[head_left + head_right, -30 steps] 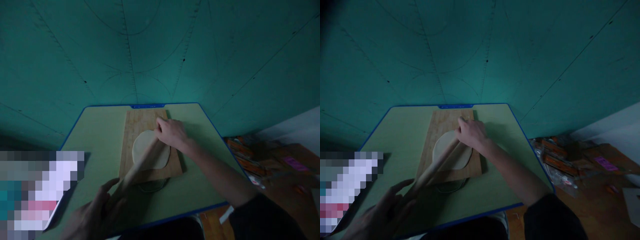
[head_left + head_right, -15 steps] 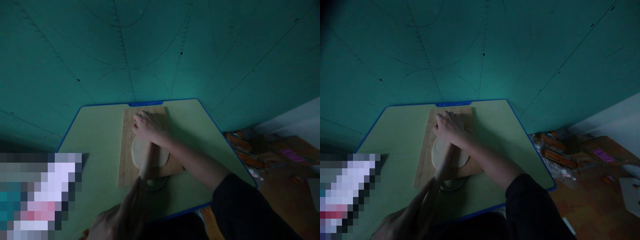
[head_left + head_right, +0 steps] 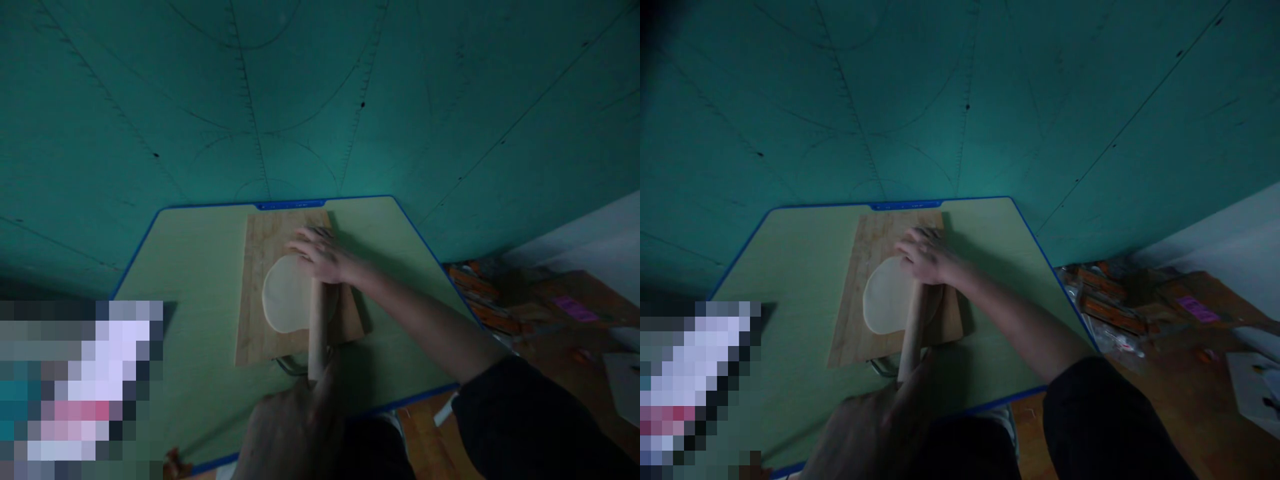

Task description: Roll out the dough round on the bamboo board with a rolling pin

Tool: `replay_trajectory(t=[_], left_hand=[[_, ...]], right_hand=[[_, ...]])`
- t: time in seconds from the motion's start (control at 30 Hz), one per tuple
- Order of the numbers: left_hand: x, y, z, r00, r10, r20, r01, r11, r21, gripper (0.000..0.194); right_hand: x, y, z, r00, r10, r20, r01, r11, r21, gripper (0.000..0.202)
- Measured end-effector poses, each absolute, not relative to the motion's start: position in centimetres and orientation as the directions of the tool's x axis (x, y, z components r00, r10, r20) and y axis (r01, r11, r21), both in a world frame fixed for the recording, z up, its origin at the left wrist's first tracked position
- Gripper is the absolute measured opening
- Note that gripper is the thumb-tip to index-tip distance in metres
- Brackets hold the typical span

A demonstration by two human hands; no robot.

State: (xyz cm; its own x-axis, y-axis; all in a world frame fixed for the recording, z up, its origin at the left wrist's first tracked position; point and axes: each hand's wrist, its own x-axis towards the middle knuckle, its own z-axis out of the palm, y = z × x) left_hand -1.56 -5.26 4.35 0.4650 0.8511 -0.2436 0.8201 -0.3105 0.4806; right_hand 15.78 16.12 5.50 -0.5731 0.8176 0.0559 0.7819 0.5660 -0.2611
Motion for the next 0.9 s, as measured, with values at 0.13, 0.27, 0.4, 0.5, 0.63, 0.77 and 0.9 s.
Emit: replay_trajectory(t=[0.13,0.27,0.4,0.5,0.63,0.77,0.9], left_hand=[[-0.3,-4.8,3.2,0.498,0.831,-0.247,0.806,-0.339,0.486,0.049],[0.3,-4.7,3.4,0.493,0.838,-0.236,0.803,-0.333,0.493,0.064],[0.2,-4.8,4.9,0.448,0.868,-0.215,0.805,-0.287,0.519,0.065],[-0.3,-4.9,5.6,0.418,0.885,-0.203,0.809,-0.261,0.526,0.064],[-1.7,-4.6,5.4,0.393,0.898,-0.2,0.822,-0.246,0.514,0.073],[-3.1,-3.8,4.8,0.378,0.904,-0.2,0.839,-0.243,0.487,0.076],[-3.2,-2.7,4.7,0.347,0.92,-0.184,0.861,-0.234,0.451,0.067]], right_hand=[[17.4,15.8,5.1,-0.571,0.821,0.015,0.784,0.55,-0.287,0.047],[18.8,15.8,4.2,-0.571,0.82,0.04,0.766,0.55,-0.334,0.053],[19.7,15.6,3.9,-0.565,0.823,0.054,0.769,0.55,-0.327,0.056],[19.4,15.2,4.3,-0.521,0.853,0.03,0.814,0.507,-0.283,0.056],[18.2,15.3,4.8,-0.457,0.889,0.012,0.842,0.437,-0.315,0.058],[15.9,16.6,5.4,-0.441,0.891,0.104,0.802,0.444,-0.4,0.056],[12.7,18.4,6.4,-0.367,0.916,0.16,0.838,0.4,-0.372,0.041]])
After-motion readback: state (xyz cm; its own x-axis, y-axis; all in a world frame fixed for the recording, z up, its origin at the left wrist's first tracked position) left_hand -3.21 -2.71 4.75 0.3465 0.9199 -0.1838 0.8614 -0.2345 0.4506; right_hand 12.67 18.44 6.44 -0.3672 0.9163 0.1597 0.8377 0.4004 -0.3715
